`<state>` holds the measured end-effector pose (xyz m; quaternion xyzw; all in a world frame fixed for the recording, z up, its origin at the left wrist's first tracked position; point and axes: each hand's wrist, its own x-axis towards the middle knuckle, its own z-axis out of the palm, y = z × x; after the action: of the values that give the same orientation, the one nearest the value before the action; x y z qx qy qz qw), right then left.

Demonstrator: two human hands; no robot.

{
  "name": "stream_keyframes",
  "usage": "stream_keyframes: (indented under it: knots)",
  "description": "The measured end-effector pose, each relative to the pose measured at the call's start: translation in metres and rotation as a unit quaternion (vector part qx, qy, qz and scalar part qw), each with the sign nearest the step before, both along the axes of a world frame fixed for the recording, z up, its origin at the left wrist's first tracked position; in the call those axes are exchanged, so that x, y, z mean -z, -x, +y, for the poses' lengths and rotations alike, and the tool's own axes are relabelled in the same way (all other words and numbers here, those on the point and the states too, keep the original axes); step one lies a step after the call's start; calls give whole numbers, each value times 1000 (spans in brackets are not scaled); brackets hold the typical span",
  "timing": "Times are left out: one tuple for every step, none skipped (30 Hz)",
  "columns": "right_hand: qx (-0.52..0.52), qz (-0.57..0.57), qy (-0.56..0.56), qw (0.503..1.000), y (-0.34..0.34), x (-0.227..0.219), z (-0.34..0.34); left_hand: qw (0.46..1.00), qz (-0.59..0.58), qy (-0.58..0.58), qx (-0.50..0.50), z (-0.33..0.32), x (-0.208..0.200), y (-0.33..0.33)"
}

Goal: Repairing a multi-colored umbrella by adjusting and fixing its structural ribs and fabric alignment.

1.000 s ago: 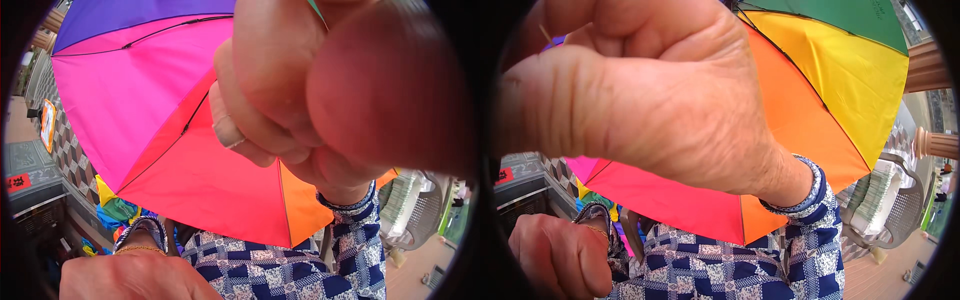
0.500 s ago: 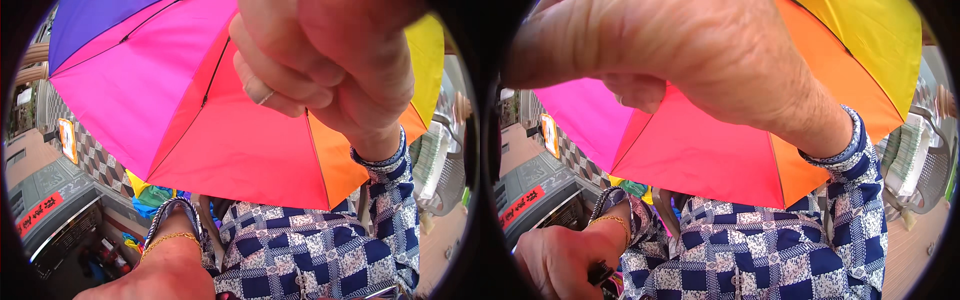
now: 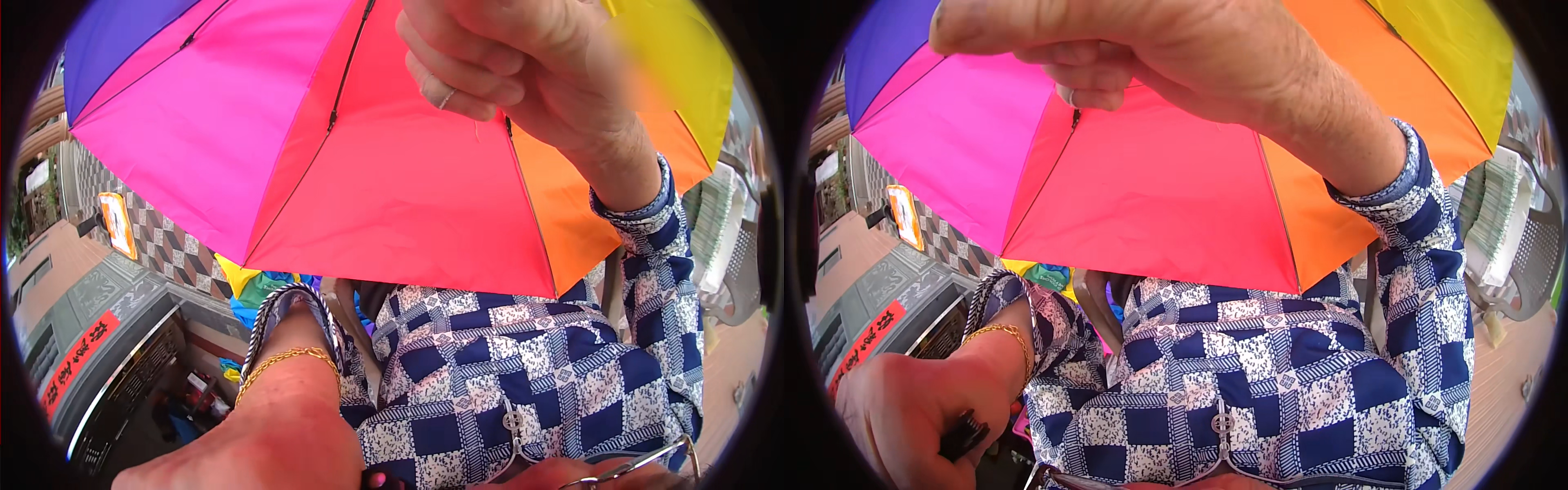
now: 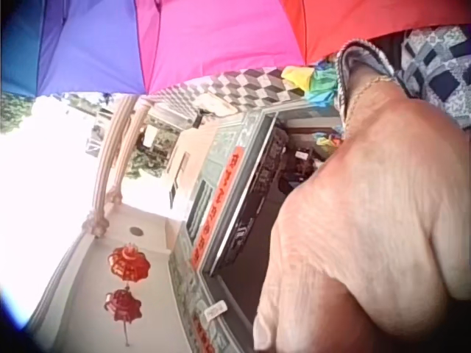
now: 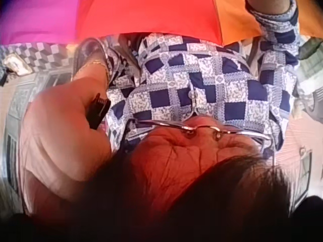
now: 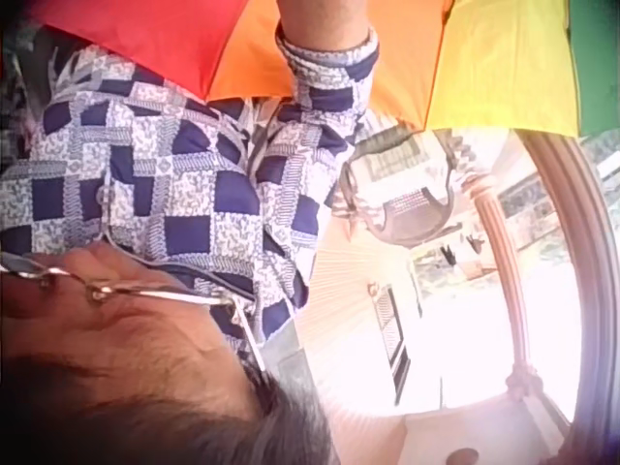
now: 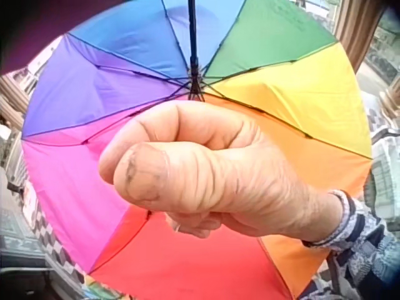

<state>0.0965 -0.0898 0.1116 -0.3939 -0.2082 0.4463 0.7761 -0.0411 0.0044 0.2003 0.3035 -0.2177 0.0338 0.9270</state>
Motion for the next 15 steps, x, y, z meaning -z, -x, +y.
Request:
stream_keyframes:
  knots:
    - [-3, 4, 1, 1000, 0, -2, -5, 1000, -7, 3, -6, -3, -4, 6]
    - [-6, 8, 3, 1000, 1, -4, -9, 1000, -14, 7, -12, -4, -4, 7]
    - [-9, 12, 4, 1000, 3, -6, -12, 1000, -20, 10, -18, -1, -4, 7]
    - [-13, 17, 6, 1000, 6, -7, -15, 999, -26, 14, -25, -4, -2, 6]
    - [-17, 21, 6, 1000, 10, -11, -16, 999, -33, 16, -32, -10, -4, 11]
    - [-13, 22, 8, 1000, 9, -7, -18, 998, -39, 22, -33, -11, 1, 5]
    - [-19, 23, 5, 1000, 7, -2, -20, 998, -46, 27, -35, -8, -1, 9]
    - [-26, 24, 1, 999, 5, 4, -22, 997, -53, 33, -39, -7, 1, 9]
    - [-35, 24, -2, 999, 2, 9, -22, 997, -54, 36, -39, -6, 2, 8]
    - [-35, 22, 2, 999, 0, 11, -20, 997, -58, 21, -50, -3, 5, 3]
    - [-30, 18, -2, 999, 1, 13, -19, 996, -59, 9, -70, 1, 3, 5]
    - [-25, 12, -5, 1000, 1, 16, -18, 994, -61, -2, -91, -4, 5, 5]
    - [-26, 4, -11, 1000, -2, 18, -18, 991, -65, -16, -117, -8, 8, 3]
    - [-42, -1, -7, 999, -6, 22, -17, 987, -70, -31, -144, -4, 16, -5]
    - [-23, -35, -5, 999, -11, 26, -15, 981, -75, -45, -171, 2, 9, 3]
